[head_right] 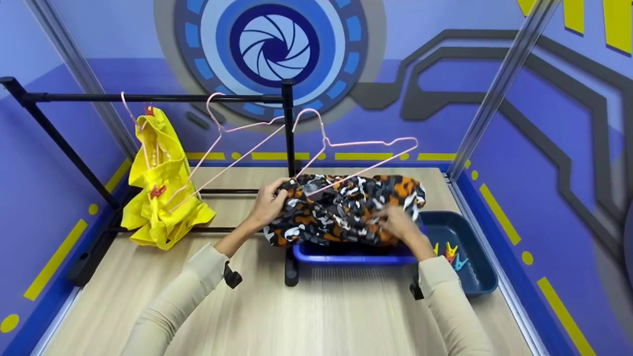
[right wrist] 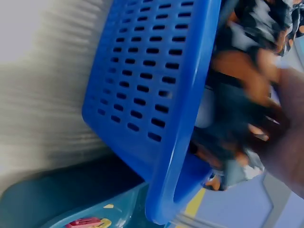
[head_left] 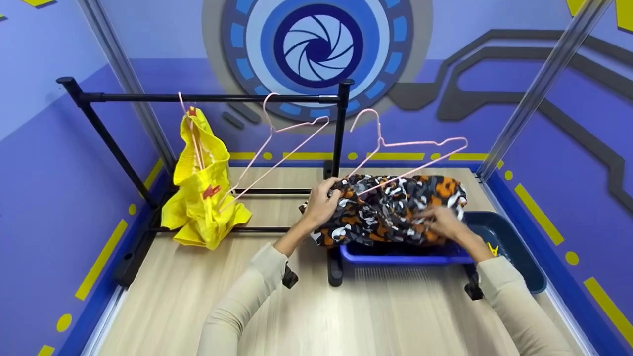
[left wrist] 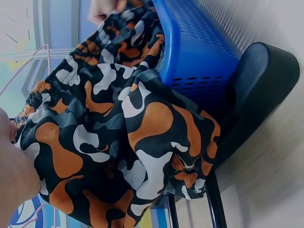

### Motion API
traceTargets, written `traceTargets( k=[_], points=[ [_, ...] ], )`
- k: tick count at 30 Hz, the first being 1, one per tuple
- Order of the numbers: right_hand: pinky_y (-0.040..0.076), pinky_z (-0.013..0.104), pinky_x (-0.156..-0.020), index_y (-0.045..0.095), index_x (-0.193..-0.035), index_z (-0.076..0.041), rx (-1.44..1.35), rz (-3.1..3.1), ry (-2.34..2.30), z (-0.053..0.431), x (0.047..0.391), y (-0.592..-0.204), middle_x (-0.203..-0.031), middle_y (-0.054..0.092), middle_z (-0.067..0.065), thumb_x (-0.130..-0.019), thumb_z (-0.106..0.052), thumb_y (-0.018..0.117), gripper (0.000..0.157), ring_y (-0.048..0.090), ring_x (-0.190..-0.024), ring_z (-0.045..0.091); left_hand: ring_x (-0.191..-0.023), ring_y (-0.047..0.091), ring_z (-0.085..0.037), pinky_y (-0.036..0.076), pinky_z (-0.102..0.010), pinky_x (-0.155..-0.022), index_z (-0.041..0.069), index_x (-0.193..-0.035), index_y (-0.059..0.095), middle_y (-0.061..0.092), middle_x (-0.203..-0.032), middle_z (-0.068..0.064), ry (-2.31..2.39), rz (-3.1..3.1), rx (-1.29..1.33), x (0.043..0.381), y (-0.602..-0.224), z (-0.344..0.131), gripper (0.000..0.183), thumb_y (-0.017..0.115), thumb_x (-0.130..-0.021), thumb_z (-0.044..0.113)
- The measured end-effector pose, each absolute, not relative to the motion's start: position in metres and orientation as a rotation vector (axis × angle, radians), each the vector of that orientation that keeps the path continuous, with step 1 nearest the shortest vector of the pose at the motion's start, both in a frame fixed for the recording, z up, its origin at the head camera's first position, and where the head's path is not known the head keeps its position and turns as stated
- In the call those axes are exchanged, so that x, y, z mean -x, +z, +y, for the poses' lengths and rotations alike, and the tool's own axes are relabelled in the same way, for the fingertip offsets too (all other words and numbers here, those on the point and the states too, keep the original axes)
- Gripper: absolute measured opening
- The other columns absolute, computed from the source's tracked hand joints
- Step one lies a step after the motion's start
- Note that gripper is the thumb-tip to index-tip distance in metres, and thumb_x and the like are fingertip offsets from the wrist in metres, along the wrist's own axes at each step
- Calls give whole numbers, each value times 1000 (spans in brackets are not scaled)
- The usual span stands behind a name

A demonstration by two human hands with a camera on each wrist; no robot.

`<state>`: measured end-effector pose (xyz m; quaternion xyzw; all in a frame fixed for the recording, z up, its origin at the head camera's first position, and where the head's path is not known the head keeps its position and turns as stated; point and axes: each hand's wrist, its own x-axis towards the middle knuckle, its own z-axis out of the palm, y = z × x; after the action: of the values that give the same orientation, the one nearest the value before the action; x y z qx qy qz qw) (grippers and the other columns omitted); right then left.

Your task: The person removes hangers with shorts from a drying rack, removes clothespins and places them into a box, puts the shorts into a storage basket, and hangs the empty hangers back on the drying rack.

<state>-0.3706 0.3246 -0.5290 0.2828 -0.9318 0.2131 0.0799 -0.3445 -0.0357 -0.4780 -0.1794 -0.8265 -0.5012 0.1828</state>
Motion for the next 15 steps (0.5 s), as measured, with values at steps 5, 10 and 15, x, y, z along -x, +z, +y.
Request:
traceTargets(
  k=[5, 10, 15],
  points=[
    [46, 55, -87, 61, -124, -1, -1073, -3003, 552, 322, 365, -520, -119, 61, 26, -88, -16, 63, 39, 56, -107, 43, -103, 60, -21, 47, -37, -91, 8, -112, 66, 67, -112, -8, -1351, -2354, 538, 346, -483, -36, 32, 47, -87, 7],
    [41, 61, -93, 58, -125, 2, -948, -3023, 458, 325, 364, -483, -124, 56, 31, -89, -37, 64, 53, 53, -111, 48, -98, 61, -23, 48, -36, -86, 5, -109, 66, 68, -108, -10, -1254, -2342, 557, 346, -485, -37, 31, 48, -84, 7],
    [51, 48, -64, 71, -92, 4, -746, -2637, 425, 330, 367, -452, -87, 69, 20, -87, -14, 66, 19, 61, -70, 32, -99, 60, -23, 47, -37, -88, 6, -109, 65, 68, -108, -8, -1234, -2389, 554, 344, -485, -38, 29, 51, -84, 10]
  ],
)
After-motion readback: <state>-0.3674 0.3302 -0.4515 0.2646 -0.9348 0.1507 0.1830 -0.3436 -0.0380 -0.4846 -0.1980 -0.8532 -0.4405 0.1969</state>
